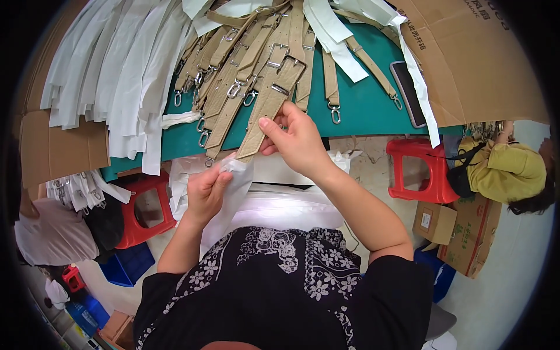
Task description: Manually wrap individual belts in protective strips and organize them for shipment.
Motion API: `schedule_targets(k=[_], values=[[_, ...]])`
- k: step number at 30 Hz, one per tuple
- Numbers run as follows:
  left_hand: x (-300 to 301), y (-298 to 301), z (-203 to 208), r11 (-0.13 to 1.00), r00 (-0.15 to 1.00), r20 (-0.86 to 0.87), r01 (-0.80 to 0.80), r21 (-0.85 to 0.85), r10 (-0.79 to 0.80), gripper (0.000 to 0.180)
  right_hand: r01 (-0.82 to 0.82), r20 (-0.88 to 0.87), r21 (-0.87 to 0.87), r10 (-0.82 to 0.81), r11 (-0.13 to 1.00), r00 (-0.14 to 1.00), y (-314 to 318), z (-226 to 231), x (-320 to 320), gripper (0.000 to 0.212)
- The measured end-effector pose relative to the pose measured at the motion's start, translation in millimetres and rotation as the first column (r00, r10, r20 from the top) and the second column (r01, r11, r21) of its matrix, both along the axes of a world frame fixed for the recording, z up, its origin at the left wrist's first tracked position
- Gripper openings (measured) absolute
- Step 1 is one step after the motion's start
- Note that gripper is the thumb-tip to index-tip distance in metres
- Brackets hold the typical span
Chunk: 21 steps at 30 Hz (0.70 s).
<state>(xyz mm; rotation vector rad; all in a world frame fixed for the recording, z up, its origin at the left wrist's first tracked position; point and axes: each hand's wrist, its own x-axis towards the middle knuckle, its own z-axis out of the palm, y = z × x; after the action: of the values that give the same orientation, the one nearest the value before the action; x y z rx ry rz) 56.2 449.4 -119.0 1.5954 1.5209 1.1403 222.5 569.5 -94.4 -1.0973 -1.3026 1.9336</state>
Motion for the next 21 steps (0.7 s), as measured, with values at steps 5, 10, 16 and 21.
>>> schedule_targets(k=[5, 10, 16, 21], values=[[3.9, -0.9, -4.8, 0.997, 0.998, 0.012, -0.065, -0.032, 0.065, 0.028, -0.012, 0.053, 0.144, 0.005, 0.989, 0.999, -3.1, 0.0, -2.0, 0.024], [-0.4, 8.0, 6.7, 0.951, 0.925, 0.333, -0.079, -0.299, 0.181, 0.026, -0.185, -0.078, -0.074, 0.180, 0.980, 0.981, -12.5, -9.5, -8.8, 0.022], [-23.8, 9.5, 4.5, 0.951, 0.965, 0.259, 0.037, -0.306, 0.045, 0.025, -0.244, -0.044, -0.303, 0.242, 0.921, 0.969, -8.9, -37.5, -6.5, 0.026], [-51.3, 2.6, 8.5, 0.948, 0.976, 0.182, -0.054, -0.314, 0.116, 0.024, -0.104, -0.183, -0.367, 0.038, 0.925, 0.982, 18.4, -10.4, -33.3, 0.016]])
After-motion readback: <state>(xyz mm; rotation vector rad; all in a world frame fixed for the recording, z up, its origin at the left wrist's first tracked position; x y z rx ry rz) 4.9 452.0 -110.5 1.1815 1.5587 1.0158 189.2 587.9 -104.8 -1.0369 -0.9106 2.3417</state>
